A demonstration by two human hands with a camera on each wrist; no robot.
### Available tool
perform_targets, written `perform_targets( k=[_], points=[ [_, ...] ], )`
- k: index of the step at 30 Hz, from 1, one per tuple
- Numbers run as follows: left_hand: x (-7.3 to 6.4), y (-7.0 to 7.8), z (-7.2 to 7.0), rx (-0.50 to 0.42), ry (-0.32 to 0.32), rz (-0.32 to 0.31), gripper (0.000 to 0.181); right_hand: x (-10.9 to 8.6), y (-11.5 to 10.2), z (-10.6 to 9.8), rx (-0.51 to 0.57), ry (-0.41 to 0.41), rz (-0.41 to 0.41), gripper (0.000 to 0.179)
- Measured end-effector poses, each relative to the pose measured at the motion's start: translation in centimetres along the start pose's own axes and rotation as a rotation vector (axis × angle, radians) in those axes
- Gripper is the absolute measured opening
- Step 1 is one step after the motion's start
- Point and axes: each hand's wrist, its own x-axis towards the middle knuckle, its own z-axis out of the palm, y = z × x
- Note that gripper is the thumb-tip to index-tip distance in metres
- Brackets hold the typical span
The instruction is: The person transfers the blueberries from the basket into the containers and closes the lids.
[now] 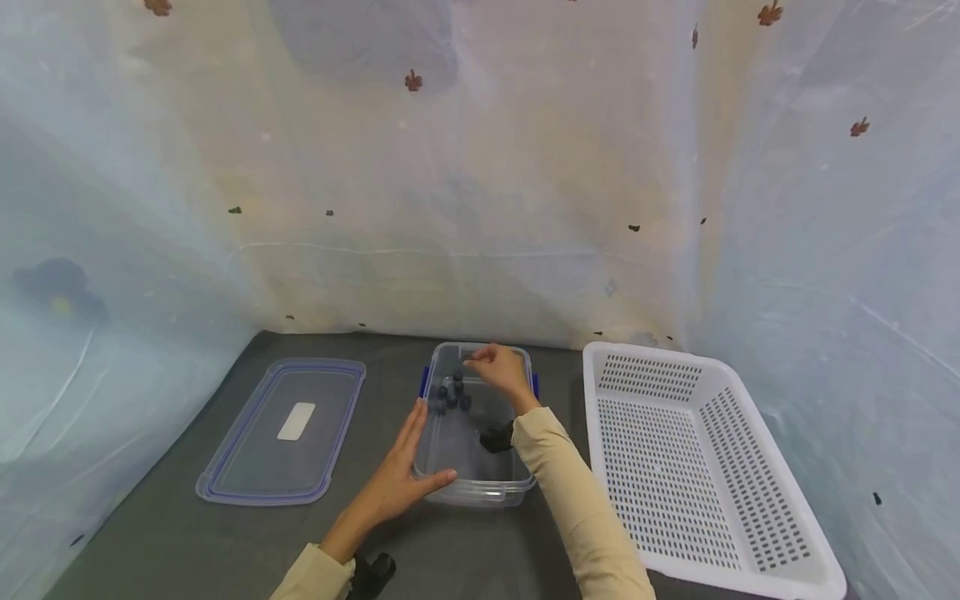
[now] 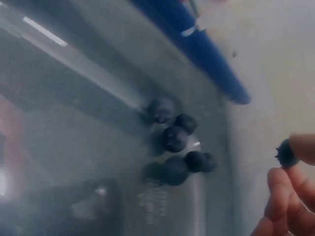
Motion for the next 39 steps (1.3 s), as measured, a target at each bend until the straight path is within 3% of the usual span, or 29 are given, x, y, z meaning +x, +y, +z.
perform_targets(
  k=[11, 17, 28, 39],
  points=[
    [0.1, -0.3, 0.1, 0.021, 0.013, 0.020, 0.109, 0.8, 2.0, 2.3, -0.101, -0.080, 0.072, 0.021],
    [0.1, -0.3, 0.2, 0.033, 0.027, 0.011, 0.109, 0.9, 3.0, 3.4, -0.045, -0.131, 0.103, 0.018],
    [0.1, -0.2, 0.3, 0.041, 0.031, 0.019, 0.109, 1.1, 3.8, 4.3, 0.095, -0.135, 0.147, 0.021],
    [0.1, -0.4, 0.3, 0.038, 0.034, 0.023, 0.109, 1.0, 3.2, 4.0, 0.058, -0.075, 0.193, 0.024]
  ],
)
